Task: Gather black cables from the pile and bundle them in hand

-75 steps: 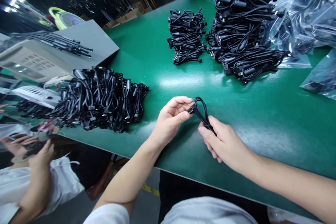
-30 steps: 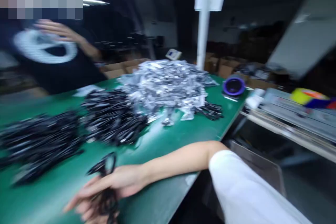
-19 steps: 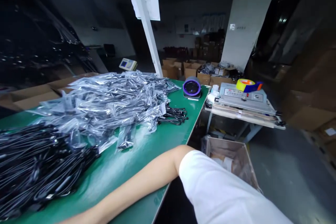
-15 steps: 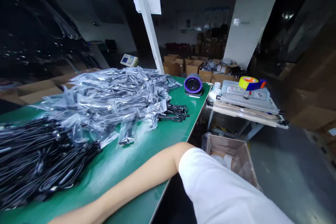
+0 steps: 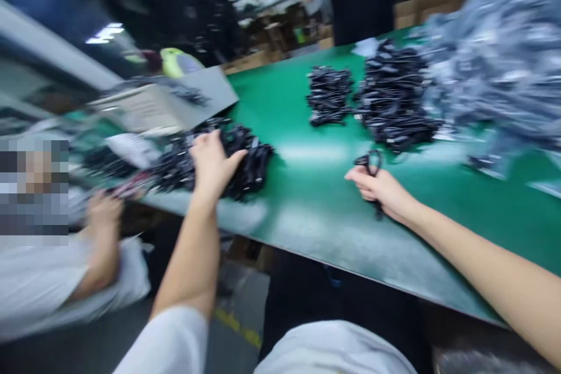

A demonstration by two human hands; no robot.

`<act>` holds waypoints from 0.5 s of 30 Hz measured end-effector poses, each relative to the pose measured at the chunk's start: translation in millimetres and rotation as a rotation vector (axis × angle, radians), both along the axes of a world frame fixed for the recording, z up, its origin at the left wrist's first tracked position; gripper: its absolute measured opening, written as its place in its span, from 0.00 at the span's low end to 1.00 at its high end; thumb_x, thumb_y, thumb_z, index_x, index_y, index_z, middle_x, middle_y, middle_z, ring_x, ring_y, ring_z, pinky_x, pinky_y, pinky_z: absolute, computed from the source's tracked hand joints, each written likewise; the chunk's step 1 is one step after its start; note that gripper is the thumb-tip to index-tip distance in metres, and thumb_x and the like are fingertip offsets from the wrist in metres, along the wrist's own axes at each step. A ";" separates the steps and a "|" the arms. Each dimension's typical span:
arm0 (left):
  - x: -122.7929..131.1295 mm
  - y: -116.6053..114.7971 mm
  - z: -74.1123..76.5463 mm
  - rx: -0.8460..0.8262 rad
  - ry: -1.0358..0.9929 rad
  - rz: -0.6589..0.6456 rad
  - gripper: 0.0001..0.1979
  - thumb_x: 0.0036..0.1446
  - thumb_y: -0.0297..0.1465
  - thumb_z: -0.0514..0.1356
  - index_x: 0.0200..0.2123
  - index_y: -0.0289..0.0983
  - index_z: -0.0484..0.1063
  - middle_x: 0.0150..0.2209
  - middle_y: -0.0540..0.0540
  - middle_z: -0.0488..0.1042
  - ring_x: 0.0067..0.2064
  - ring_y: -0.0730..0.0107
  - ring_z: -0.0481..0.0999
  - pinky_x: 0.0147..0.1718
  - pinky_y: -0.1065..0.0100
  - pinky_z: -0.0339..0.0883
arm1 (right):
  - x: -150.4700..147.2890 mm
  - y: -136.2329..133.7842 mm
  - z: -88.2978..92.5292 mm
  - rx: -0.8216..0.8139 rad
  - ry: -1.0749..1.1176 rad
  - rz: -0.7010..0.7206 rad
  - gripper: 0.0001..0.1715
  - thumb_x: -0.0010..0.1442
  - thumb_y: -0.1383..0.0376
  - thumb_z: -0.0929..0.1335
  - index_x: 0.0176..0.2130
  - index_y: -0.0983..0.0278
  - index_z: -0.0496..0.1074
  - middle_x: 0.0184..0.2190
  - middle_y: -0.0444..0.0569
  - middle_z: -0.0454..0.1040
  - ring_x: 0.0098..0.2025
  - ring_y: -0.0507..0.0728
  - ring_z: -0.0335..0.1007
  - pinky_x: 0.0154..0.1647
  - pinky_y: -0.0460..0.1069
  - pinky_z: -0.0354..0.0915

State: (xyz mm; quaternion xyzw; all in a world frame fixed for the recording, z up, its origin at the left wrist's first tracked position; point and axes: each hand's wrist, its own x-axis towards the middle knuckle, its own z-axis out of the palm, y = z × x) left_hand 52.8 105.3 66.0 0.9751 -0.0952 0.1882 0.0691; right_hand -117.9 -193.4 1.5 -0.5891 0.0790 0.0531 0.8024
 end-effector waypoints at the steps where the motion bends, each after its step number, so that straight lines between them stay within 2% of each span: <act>1: 2.7 22.7 3.3 0.018 -0.041 0.080 0.39 0.58 0.39 0.66 0.66 0.30 0.56 0.63 0.29 0.61 0.63 0.45 0.64 0.61 0.45 0.61 | 4.4 -0.6 -4.2 0.007 -0.008 0.023 0.16 0.57 0.54 0.75 0.33 0.63 0.74 0.19 0.34 0.48 0.19 0.46 0.37 0.21 0.49 0.34; 2: 5.5 36.6 4.1 0.019 -0.068 0.130 0.44 0.56 0.39 0.67 0.67 0.28 0.52 0.63 0.27 0.60 0.64 0.43 0.62 0.62 0.46 0.59 | 5.9 -1.7 -6.2 0.000 -0.007 0.026 0.16 0.59 0.54 0.74 0.33 0.63 0.75 0.20 0.35 0.48 0.19 0.47 0.37 0.22 0.50 0.33; 4: 9.7 43.5 -0.2 -0.001 -0.093 0.156 0.45 0.55 0.39 0.67 0.68 0.27 0.50 0.62 0.27 0.60 0.62 0.42 0.63 0.61 0.49 0.59 | 2.3 -3.9 -4.7 -0.022 0.009 0.039 0.15 0.63 0.53 0.72 0.36 0.63 0.76 0.21 0.38 0.50 0.20 0.49 0.40 0.25 0.53 0.35; 6: 8.7 34.2 -8.2 -0.001 -0.101 0.113 0.41 0.57 0.37 0.66 0.67 0.29 0.51 0.61 0.28 0.61 0.60 0.43 0.64 0.60 0.49 0.60 | -3.9 -4.9 -0.4 -0.056 0.035 0.034 0.14 0.64 0.53 0.71 0.37 0.62 0.76 0.21 0.39 0.50 0.21 0.50 0.41 0.27 0.55 0.36; 11: -10.5 8.1 -23.8 0.086 -0.126 -0.093 0.32 0.60 0.29 0.62 0.65 0.31 0.56 0.56 0.32 0.65 0.57 0.48 0.62 0.59 0.51 0.60 | -5.0 -2.6 2.3 -0.110 0.054 0.016 0.16 0.64 0.51 0.71 0.36 0.60 0.77 0.20 0.39 0.50 0.22 0.51 0.41 0.29 0.56 0.36; 15: -14.0 2.2 -27.7 0.141 -0.131 -0.135 0.25 0.61 0.28 0.61 0.60 0.31 0.63 0.53 0.34 0.67 0.56 0.50 0.62 0.58 0.53 0.60 | -2.5 -2.2 -1.2 -0.102 0.037 0.002 0.15 0.63 0.51 0.72 0.35 0.60 0.76 0.21 0.39 0.50 0.22 0.52 0.40 0.29 0.56 0.36</act>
